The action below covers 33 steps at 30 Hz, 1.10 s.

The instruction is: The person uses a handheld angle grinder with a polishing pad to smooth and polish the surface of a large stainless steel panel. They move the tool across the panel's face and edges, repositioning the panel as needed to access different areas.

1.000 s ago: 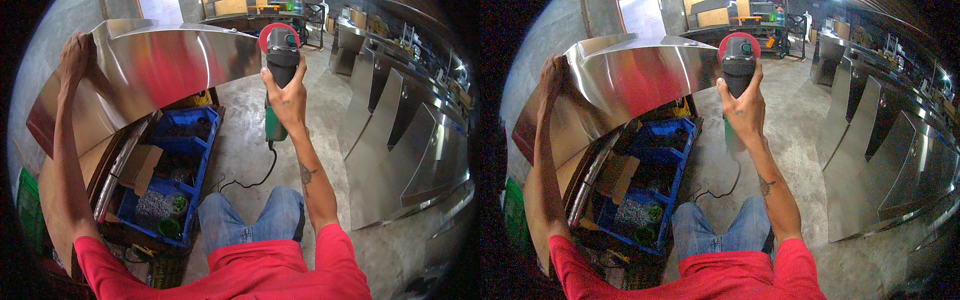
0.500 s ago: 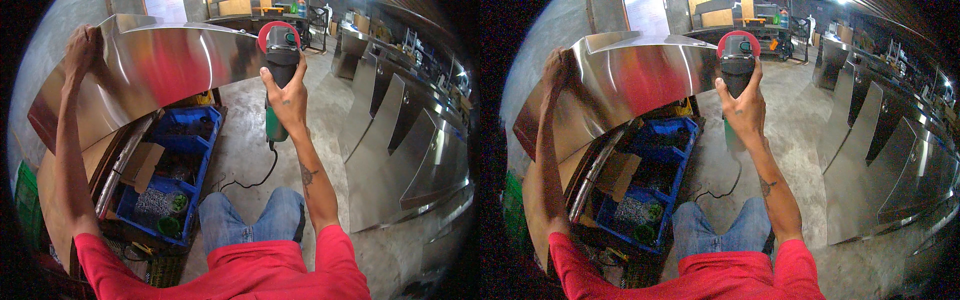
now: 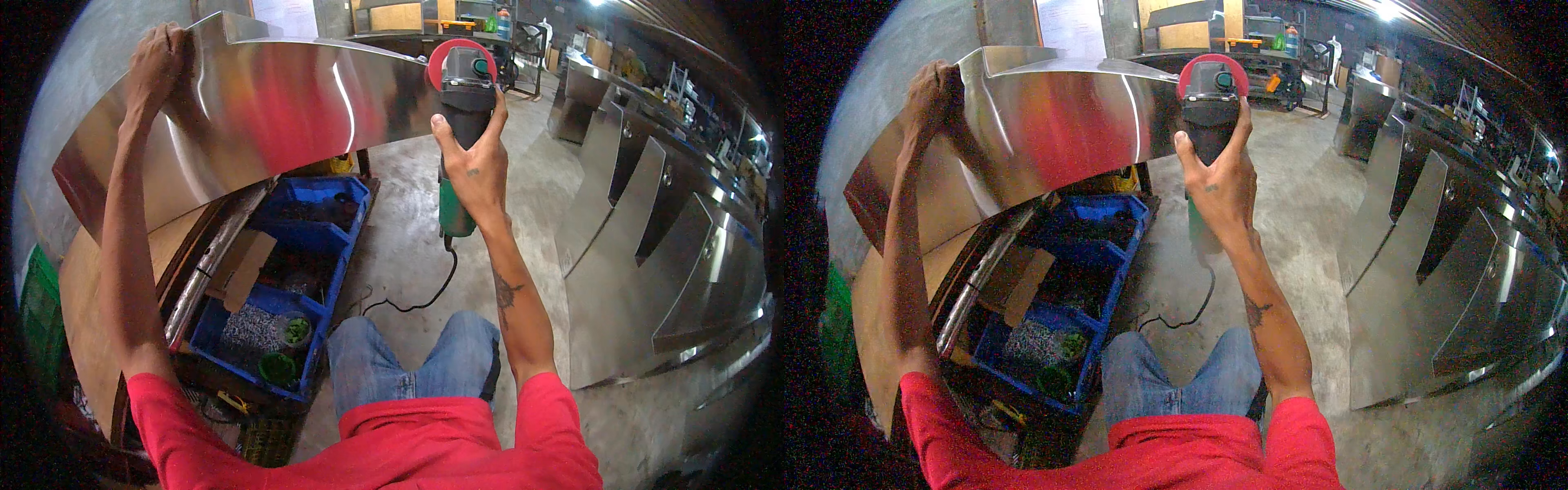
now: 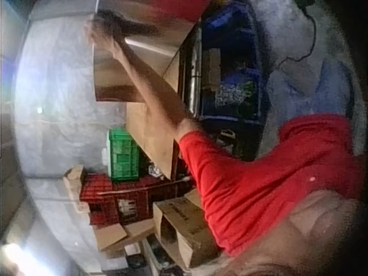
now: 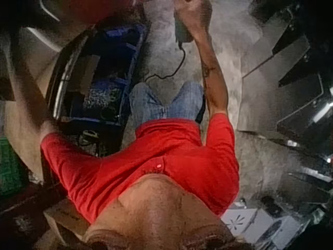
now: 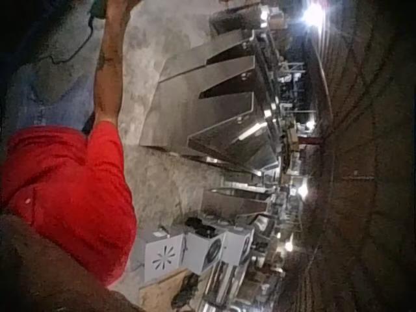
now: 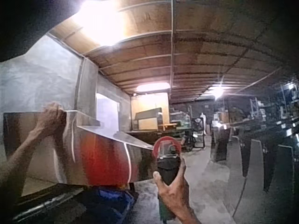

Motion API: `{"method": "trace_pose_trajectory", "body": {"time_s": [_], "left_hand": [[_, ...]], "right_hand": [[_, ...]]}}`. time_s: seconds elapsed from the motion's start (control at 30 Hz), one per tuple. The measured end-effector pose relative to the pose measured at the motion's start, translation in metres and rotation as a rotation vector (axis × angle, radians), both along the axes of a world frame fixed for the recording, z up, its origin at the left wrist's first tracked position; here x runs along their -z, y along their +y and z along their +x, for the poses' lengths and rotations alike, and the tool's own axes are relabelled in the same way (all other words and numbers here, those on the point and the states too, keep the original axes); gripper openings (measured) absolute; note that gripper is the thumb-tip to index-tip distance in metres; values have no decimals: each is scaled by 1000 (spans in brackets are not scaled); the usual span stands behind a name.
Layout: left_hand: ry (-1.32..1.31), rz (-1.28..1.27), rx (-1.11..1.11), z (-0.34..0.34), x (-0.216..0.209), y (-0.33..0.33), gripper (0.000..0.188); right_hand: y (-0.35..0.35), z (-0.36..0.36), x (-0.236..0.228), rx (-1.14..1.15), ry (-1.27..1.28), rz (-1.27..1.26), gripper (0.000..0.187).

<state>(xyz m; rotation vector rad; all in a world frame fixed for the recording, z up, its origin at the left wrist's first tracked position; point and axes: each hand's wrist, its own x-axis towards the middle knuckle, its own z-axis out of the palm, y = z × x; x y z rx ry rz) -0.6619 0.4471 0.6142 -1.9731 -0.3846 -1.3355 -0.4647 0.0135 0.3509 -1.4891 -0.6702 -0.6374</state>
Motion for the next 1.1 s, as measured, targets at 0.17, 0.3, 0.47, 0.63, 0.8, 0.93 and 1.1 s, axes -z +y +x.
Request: {"method": "trace_pose_trajectory", "body": {"time_s": [0.17,0.3,0.47,0.63,0.8,0.93,1.1], "left_hand": [[-32,-46,102,0,3,-10,51],[-88,-101,144,7,12,-30,51],[-58,-70,133,3,9,-25,51],[-44,-88,51,3,5,-15,50],[-51,-54,120,5,13,-17,48],[-20,-120,91,4,7,-14,48],[-49,-57,93,7,9,-13,49]], "right_hand": [[3,-6,-5,-10,-7,-14,96],[6,-7,-7,7,-18,-32,96],[12,-13,-10,-4,-34,-32,96],[16,-18,-15,-26,-43,-46,97],[21,-25,-20,-10,-42,-61,97],[23,-32,-25,-45,-16,-71,97],[36,-26,-23,51,-158,-61,94]]}}
